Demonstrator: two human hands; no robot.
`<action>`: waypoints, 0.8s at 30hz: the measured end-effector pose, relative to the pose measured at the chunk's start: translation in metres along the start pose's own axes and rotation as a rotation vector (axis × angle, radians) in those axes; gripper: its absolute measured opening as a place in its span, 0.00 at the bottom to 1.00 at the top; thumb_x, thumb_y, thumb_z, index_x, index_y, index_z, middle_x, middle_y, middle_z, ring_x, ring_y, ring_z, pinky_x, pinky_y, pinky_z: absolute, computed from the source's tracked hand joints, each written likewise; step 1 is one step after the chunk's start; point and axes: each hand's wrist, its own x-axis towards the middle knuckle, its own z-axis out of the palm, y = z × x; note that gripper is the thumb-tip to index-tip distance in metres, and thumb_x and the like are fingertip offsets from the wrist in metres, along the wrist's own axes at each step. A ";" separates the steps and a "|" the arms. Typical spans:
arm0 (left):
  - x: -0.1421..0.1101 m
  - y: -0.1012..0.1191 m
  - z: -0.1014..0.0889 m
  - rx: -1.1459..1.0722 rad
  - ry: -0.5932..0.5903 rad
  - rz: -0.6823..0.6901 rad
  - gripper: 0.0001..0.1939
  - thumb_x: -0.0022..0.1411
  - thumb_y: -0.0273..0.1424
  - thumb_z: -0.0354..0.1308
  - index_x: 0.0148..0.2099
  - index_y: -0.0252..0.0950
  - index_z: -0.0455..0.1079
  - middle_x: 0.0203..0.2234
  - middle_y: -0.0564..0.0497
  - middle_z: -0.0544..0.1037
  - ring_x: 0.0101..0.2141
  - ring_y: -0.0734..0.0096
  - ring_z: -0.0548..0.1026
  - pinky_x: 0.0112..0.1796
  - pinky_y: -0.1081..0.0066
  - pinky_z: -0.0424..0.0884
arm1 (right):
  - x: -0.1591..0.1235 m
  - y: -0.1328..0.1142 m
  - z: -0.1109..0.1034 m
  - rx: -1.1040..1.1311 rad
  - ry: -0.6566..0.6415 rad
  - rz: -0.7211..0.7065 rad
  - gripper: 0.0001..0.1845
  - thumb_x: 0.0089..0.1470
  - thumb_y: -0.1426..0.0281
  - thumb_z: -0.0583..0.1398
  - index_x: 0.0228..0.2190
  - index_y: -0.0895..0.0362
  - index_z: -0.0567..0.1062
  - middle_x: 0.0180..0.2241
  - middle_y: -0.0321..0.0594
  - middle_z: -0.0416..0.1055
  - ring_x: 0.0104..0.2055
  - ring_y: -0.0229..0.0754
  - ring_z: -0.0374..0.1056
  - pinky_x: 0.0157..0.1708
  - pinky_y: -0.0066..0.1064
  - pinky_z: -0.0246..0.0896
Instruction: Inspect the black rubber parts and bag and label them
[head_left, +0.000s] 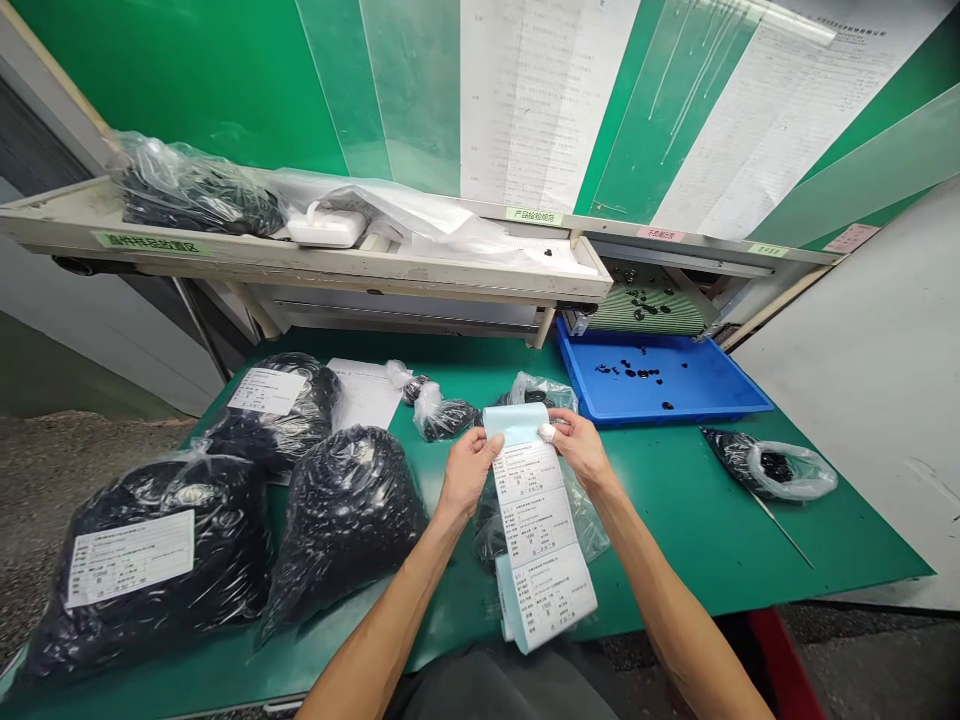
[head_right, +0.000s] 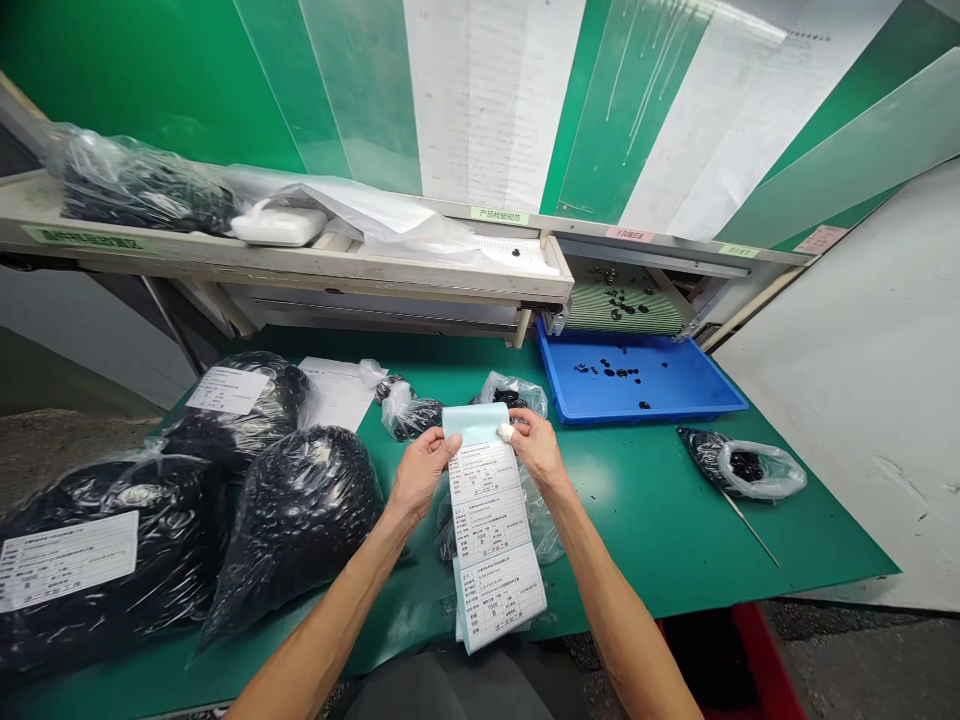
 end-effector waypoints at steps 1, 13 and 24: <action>0.000 0.000 0.000 -0.002 0.000 -0.001 0.17 0.49 0.41 0.66 0.32 0.33 0.68 0.22 0.54 0.76 0.24 0.74 0.71 0.26 0.75 0.64 | 0.000 0.000 0.000 -0.001 0.001 -0.005 0.27 0.36 0.60 0.69 0.38 0.59 0.73 0.23 0.37 0.75 0.24 0.40 0.68 0.25 0.29 0.61; -0.001 -0.006 -0.003 -0.019 -0.010 -0.022 0.21 0.48 0.40 0.67 0.38 0.33 0.67 0.26 0.50 0.78 0.28 0.69 0.74 0.32 0.71 0.68 | 0.001 0.008 0.002 -0.015 0.004 -0.073 0.24 0.39 0.59 0.66 0.38 0.59 0.73 0.22 0.35 0.72 0.23 0.38 0.66 0.23 0.27 0.59; 0.000 -0.013 -0.006 0.119 -0.042 0.195 0.12 0.56 0.37 0.60 0.39 0.38 0.65 0.26 0.57 0.68 0.26 0.77 0.65 0.29 0.77 0.61 | -0.006 0.016 0.003 -0.083 0.038 -0.319 0.14 0.46 0.60 0.63 0.32 0.55 0.74 0.29 0.36 0.69 0.25 0.35 0.62 0.23 0.26 0.56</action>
